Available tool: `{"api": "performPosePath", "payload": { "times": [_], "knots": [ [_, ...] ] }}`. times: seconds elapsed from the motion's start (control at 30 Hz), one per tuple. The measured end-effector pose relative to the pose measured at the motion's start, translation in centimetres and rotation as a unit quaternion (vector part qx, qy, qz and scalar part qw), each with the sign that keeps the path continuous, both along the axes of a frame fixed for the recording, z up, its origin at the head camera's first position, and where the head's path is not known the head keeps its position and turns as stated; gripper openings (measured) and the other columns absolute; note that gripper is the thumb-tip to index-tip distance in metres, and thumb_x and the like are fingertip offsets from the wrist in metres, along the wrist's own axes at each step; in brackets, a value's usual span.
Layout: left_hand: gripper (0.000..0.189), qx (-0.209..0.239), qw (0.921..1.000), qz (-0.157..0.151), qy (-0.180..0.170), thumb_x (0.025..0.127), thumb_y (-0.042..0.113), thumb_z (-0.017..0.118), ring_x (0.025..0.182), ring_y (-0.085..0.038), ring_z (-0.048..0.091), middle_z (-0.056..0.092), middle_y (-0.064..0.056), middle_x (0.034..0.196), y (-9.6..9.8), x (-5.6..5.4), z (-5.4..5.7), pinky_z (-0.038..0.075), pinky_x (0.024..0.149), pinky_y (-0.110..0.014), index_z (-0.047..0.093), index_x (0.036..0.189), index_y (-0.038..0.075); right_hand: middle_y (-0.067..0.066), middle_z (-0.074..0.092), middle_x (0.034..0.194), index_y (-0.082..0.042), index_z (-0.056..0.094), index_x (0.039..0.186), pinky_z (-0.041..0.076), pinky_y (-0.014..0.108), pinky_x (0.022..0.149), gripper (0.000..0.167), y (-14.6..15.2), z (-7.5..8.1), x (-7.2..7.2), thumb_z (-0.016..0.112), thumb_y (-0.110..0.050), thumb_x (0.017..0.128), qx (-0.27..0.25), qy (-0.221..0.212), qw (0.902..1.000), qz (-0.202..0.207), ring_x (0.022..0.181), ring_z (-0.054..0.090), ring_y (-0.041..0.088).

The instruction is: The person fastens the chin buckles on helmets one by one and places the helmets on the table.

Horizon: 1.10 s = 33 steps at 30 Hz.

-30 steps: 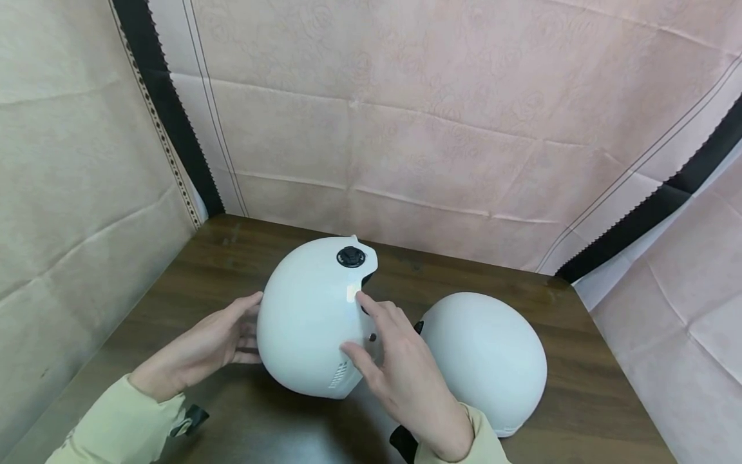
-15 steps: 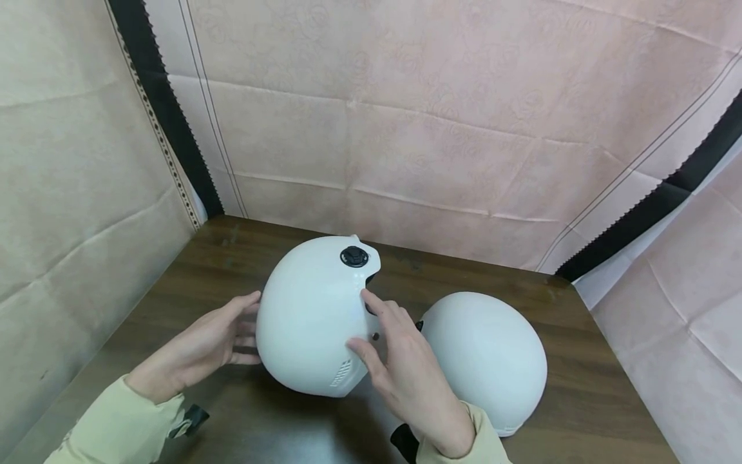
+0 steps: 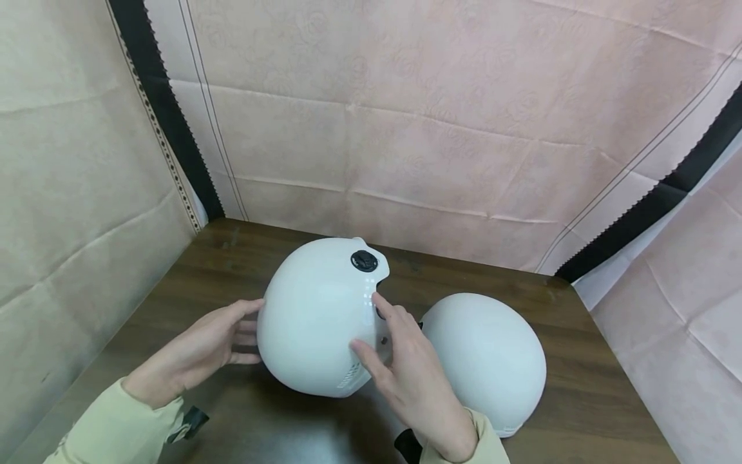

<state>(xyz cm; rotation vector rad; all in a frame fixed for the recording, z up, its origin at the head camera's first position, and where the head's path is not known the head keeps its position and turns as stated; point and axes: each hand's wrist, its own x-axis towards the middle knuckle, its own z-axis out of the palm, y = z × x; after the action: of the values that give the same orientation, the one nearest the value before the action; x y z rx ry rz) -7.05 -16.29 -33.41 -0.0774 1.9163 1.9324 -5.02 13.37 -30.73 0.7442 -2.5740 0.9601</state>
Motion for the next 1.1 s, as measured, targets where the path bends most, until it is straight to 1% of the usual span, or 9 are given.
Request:
{"api": "performPosePath", "payload": {
  "times": [0.13, 0.27, 0.43, 0.53, 0.73, 0.8, 0.9, 1.03, 1.1],
  "knots": [
    [0.063, -0.009, 0.9999, 0.002, 0.004, 0.098, 0.050, 0.049, 0.117, -0.033, 0.049, 0.041, -0.021, 0.137, 0.0, 0.1, 0.2, 0.047, 0.089, -0.049, 0.040, 0.142, 0.005, -0.001, 0.057, 0.110, -0.010, 0.043, 0.144, 0.046, 0.027, 0.074, 0.066, 0.0, -0.1, 0.1, 0.072, -0.032, 0.089, 0.004, -0.001, 0.9999, -0.010, 0.091, 0.049, 0.010],
    [0.065, -0.013, 0.9998, -0.002, 0.013, 0.099, 0.047, 0.049, 0.119, -0.032, 0.047, 0.035, -0.020, 0.140, 0.0, 0.2, 0.4, 0.047, 0.089, -0.050, 0.034, 0.144, 0.003, 0.000, 0.058, 0.113, -0.007, 0.045, 0.143, 0.048, 0.028, 0.078, 0.064, 0.2, -0.2, 0.0, 0.070, -0.034, 0.091, 0.000, -0.009, 0.9998, -0.016, 0.094, 0.052, 0.009],
    [0.070, -0.019, 0.9995, 0.000, 0.024, 0.100, 0.044, 0.049, 0.120, -0.033, 0.045, 0.024, -0.017, 0.145, 0.0, 0.2, 0.6, 0.046, 0.091, -0.050, 0.023, 0.149, 0.002, 0.000, 0.057, 0.127, -0.009, 0.044, 0.144, 0.050, 0.032, 0.086, 0.064, 0.5, -0.4, -0.1, 0.068, -0.037, 0.091, -0.018, -0.026, 0.9993, -0.021, 0.109, 0.056, 0.008],
    [0.071, -0.021, 0.9995, 0.001, 0.025, 0.100, 0.042, 0.050, 0.120, -0.032, 0.045, 0.024, -0.015, 0.146, 0.0, 0.1, 0.6, 0.045, 0.093, -0.049, 0.020, 0.150, 0.002, -0.001, 0.055, 0.132, -0.011, 0.044, 0.144, 0.050, 0.034, 0.090, 0.063, 0.5, -0.5, -0.3, 0.067, -0.039, 0.092, -0.030, -0.036, 0.9987, -0.020, 0.114, 0.056, 0.008],
    [0.069, -0.010, 0.9996, 0.011, 0.023, 0.099, 0.037, 0.052, 0.118, -0.031, 0.046, 0.024, -0.013, 0.144, -0.3, -0.1, 0.0, 0.044, 0.094, -0.047, 0.020, 0.149, 0.002, -0.003, 0.057, 0.130, -0.013, 0.045, 0.143, 0.050, 0.035, 0.090, 0.061, 0.5, -0.5, -0.5, 0.068, -0.036, 0.091, -0.053, -0.041, 0.9977, -0.010, 0.112, 0.057, 0.006],
    [0.070, -0.001, 0.9998, 0.015, 0.015, 0.099, 0.037, 0.053, 0.117, -0.031, 0.046, 0.025, -0.014, 0.143, -0.4, -0.3, -0.3, 0.044, 0.094, -0.049, 0.020, 0.149, 0.001, -0.003, 0.058, 0.128, -0.013, 0.046, 0.142, 0.050, 0.037, 0.090, 0.060, 0.5, -0.6, -0.6, 0.069, -0.035, 0.091, -0.054, -0.041, 0.9976, -0.012, 0.110, 0.057, 0.006],
    [0.068, 0.020, 0.9997, 0.017, -0.003, 0.100, 0.039, 0.051, 0.116, -0.030, 0.046, 0.030, -0.017, 0.140, -0.6, -0.5, -0.9, 0.044, 0.095, -0.050, 0.021, 0.148, 0.001, -0.005, 0.060, 0.125, -0.015, 0.047, 0.141, 0.045, 0.040, 0.093, 0.060, 0.4, -0.6, -0.6, 0.069, -0.037, 0.090, -0.047, -0.040, 0.9979, -0.021, 0.109, 0.056, 0.007],
    [0.058, 0.046, 0.9987, 0.011, -0.022, 0.101, 0.041, 0.047, 0.113, -0.028, 0.050, 0.044, -0.019, 0.129, -0.8, -0.8, -1.5, 0.043, 0.095, -0.049, 0.033, 0.143, 0.004, -0.004, 0.061, 0.122, -0.014, 0.047, 0.142, 0.038, 0.044, 0.095, 0.063, 0.3, -0.5, -0.3, 0.071, -0.037, 0.089, -0.029, -0.033, 0.9987, -0.025, 0.110, 0.056, 0.009],
    [0.052, 0.052, 0.9982, 0.011, -0.027, 0.101, 0.042, 0.047, 0.111, -0.028, 0.051, 0.049, -0.017, 0.122, -0.8, -0.9, -1.8, 0.044, 0.094, -0.048, 0.041, 0.137, 0.005, -0.002, 0.061, 0.118, -0.011, 0.046, 0.144, 0.038, 0.044, 0.095, 0.065, 0.3, -0.4, -0.2, 0.071, -0.036, 0.089, -0.018, -0.026, 0.9993, -0.021, 0.106, 0.057, 0.010]
  ]
}}
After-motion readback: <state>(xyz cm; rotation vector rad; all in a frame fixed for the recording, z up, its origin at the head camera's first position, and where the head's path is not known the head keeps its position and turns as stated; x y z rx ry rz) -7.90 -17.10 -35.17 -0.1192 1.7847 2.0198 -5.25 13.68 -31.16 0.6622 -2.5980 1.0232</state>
